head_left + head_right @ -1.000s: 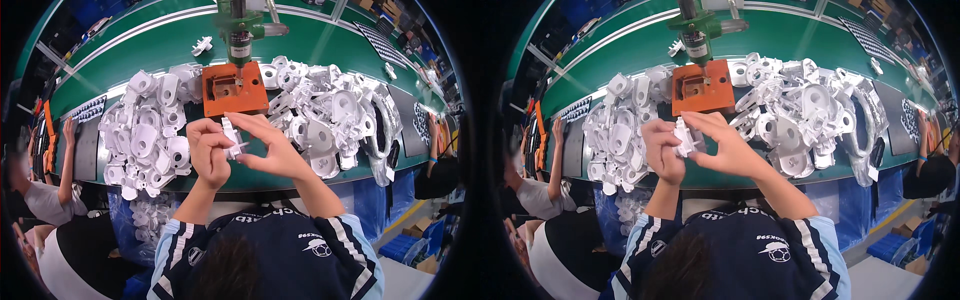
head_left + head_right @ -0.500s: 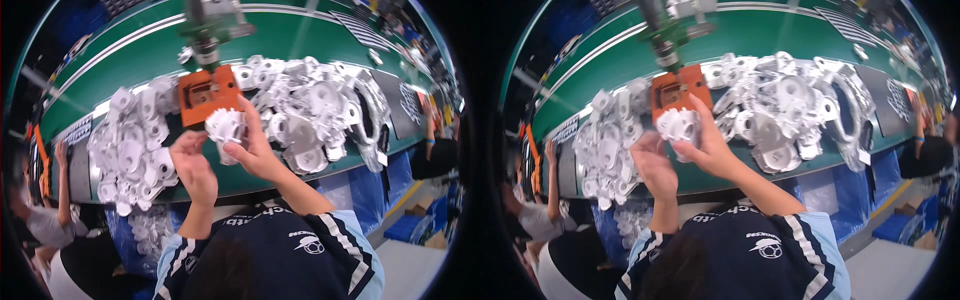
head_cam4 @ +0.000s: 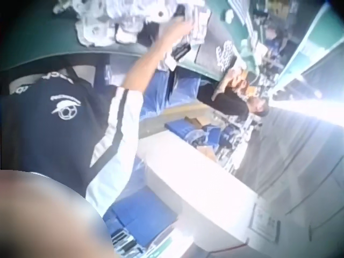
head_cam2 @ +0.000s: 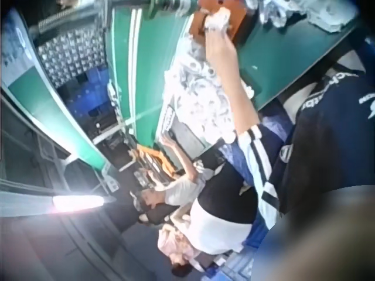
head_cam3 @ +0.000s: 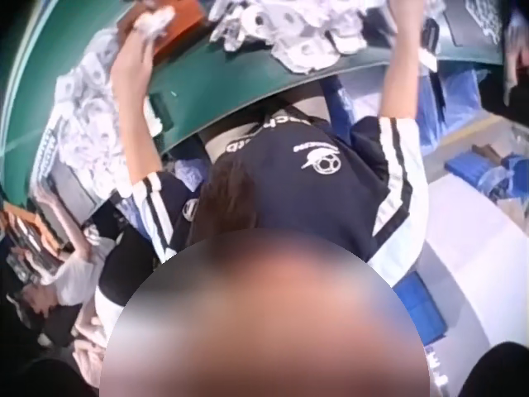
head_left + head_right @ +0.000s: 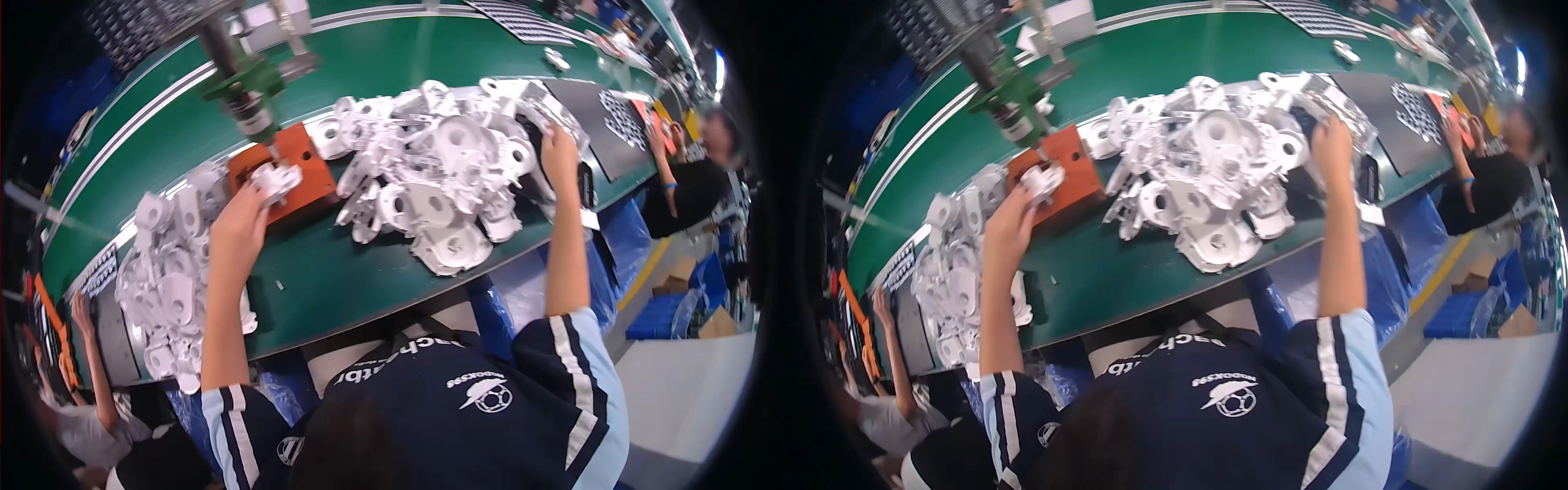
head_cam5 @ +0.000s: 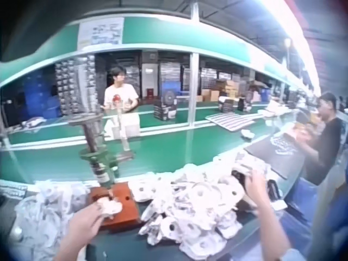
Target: Operating a manual hand press to assemble plastic components on a production line.
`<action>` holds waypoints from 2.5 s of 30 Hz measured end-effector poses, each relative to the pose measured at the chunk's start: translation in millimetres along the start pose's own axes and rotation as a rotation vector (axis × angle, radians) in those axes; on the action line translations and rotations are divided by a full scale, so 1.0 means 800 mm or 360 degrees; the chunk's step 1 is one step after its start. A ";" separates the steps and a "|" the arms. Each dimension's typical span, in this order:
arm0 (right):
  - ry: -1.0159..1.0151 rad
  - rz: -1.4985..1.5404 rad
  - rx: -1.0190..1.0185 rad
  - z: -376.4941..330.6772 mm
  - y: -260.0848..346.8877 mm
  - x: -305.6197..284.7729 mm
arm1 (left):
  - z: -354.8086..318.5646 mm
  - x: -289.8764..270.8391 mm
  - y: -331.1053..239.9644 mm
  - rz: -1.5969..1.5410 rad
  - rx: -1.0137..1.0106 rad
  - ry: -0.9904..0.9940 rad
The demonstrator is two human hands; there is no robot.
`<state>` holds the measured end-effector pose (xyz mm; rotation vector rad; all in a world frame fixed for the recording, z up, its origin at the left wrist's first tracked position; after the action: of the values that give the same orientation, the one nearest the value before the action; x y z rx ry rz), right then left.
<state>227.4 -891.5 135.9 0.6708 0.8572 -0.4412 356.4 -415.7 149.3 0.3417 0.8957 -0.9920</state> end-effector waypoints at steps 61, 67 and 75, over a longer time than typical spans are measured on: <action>0.0674 0.0272 -0.1964 -0.233 0.471 0.084 | -0.015 0.061 0.059 -0.0073 -0.0104 0.0258; 0.0572 0.0526 -0.2625 -0.391 0.455 0.041 | -0.018 0.063 0.078 -0.0482 -0.0282 0.0293; 0.0585 0.0538 -0.2798 -0.472 0.441 0.076 | -0.007 0.081 0.055 0.0010 -0.0237 0.0297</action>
<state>270.7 -382.6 35.0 -0.7716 1.0887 0.7823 406.1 -425.9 89.5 0.3141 1.1304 -0.8916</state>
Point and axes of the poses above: each hand's wrist, its own z-axis towards the middle knuckle, its own x-axis out of the palm, y = z × x, the point moved 9 cm from there along z, towards the middle knuckle, and after that the axes turned 5 degrees about x, right-handed, at the moved point
